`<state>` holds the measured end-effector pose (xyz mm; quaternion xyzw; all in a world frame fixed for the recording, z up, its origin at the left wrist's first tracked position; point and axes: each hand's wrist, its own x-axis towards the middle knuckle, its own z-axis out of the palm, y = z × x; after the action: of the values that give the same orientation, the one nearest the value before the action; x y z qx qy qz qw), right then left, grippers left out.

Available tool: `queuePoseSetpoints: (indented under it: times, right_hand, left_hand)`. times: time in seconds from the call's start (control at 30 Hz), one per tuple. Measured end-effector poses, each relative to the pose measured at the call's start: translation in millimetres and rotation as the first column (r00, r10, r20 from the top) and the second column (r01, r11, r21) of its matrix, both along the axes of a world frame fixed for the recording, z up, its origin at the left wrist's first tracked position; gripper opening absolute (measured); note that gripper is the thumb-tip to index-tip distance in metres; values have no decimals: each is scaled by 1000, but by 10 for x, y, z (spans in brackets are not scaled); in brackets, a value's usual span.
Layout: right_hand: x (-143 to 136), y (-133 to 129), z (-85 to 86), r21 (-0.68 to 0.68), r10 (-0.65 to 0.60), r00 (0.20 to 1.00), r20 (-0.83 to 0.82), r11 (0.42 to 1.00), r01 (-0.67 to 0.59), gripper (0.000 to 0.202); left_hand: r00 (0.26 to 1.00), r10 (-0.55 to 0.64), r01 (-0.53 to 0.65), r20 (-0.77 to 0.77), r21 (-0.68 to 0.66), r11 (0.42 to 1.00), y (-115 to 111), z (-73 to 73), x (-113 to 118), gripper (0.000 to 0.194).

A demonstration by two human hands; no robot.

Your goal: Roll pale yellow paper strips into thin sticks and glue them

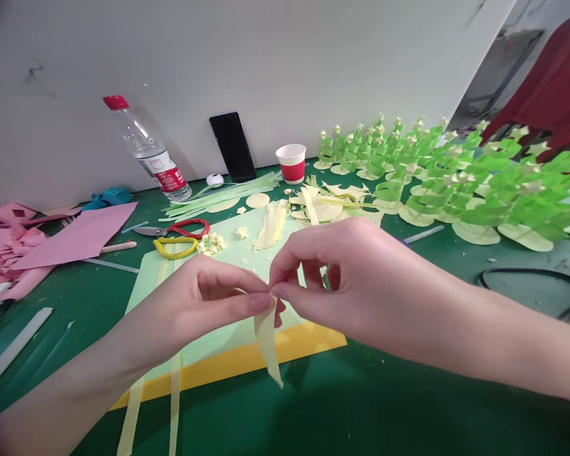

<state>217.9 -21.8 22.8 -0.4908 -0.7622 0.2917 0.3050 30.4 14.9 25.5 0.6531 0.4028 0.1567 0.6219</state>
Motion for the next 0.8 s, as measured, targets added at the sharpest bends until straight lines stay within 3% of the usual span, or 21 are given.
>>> queuePoseSetpoints:
  times: [0.17,0.3,0.67,0.8]
  right_hand:
    - [22,46,30,-108,55,998,-38,992,-59,17]
    - [27,46,17,-53,81,996,-21,995,-82,17]
    - [70,70,34,-27,98,994,-58,995,-100,18]
    - [96,64,40,-18,119,993,-13,993,-119,18]
  left_hand:
    - [989,7,13,145,-137,991,4,-20,-12,9]
    - [983,38,4,180,-224,975,-4,-44,-4,12]
    - [994,26,1,106,-240,971,-16,-22,-6,6]
    - [985,30,23,171,-303,953,-22,-11,-9,1]
